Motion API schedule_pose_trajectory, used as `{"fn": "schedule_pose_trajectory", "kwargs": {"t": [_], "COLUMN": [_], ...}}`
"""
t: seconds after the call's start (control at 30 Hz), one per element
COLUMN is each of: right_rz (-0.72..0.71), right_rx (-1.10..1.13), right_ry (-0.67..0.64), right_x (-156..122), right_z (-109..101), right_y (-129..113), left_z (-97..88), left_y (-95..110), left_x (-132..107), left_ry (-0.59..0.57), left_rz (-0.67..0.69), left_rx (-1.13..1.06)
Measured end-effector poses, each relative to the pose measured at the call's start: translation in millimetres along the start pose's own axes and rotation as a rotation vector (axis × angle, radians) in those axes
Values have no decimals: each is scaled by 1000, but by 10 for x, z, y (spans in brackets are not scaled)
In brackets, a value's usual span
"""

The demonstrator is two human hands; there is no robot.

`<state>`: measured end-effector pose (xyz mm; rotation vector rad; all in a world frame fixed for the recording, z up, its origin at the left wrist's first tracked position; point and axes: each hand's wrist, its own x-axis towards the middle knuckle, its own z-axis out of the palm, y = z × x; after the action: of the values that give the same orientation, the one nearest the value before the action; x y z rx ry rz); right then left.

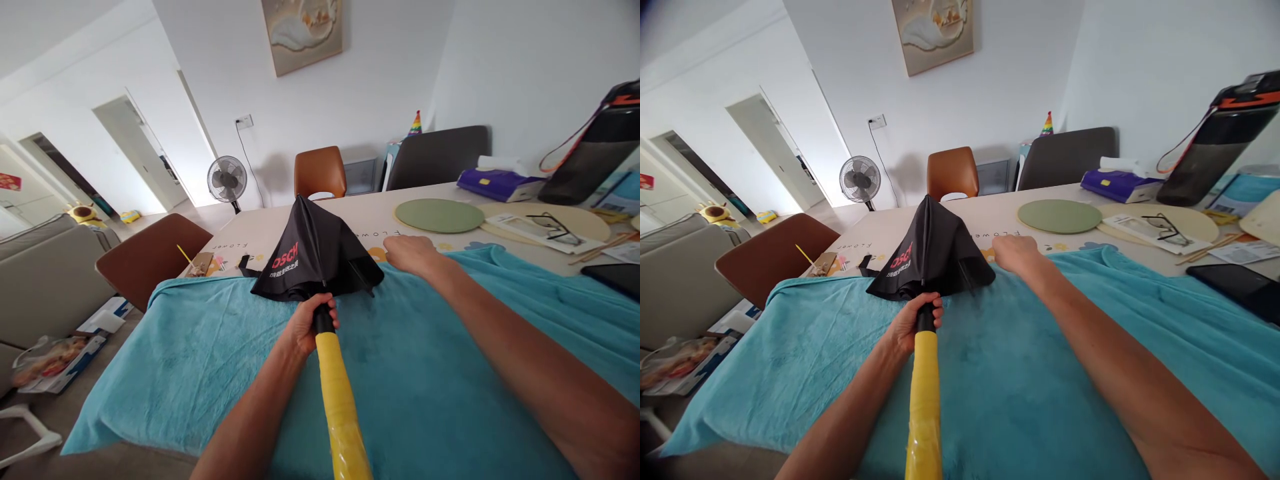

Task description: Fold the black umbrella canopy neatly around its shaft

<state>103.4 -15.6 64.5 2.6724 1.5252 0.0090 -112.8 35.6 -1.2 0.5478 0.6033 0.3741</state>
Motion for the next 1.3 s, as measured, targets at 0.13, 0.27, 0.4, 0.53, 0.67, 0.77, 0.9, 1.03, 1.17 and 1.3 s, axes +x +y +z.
{"fn": "schedule_pose_trajectory", "kwargs": {"t": [0.13,0.27,0.4,0.53,0.67,0.77,0.9,1.03,1.17,1.3], "right_rz": [-187,-713,-912,-921,-890,-874,-899,-919,-718,-439], "right_rx": [246,536,579,585,568,535,484,475,516,585], "right_ry": [345,450,427,356,369,368,365,326,316,440], "right_x": [-199,-333,-303,-257,-252,-251,-255,-224,-152,-131], "right_z": [-189,-187,-6,94,111,159,263,330,246,44], "right_y": [-204,-466,-608,-633,-649,-692,-764,-753,-624,-450], "left_z": [15,16,-8,-31,-24,-7,5,13,46,63], "left_y": [2,15,20,16,30,44,47,29,-2,75], "left_x": [-6,-7,-2,7,8,0,-8,-10,-10,-42], "left_ry": [4,-27,-105,-170,-177,-138,-105,-10,136,147], "left_rz": [17,20,58,106,93,69,105,92,27,19], "left_rx": [-4,3,-3,-30,-37,-31,36,156,217,110]}}
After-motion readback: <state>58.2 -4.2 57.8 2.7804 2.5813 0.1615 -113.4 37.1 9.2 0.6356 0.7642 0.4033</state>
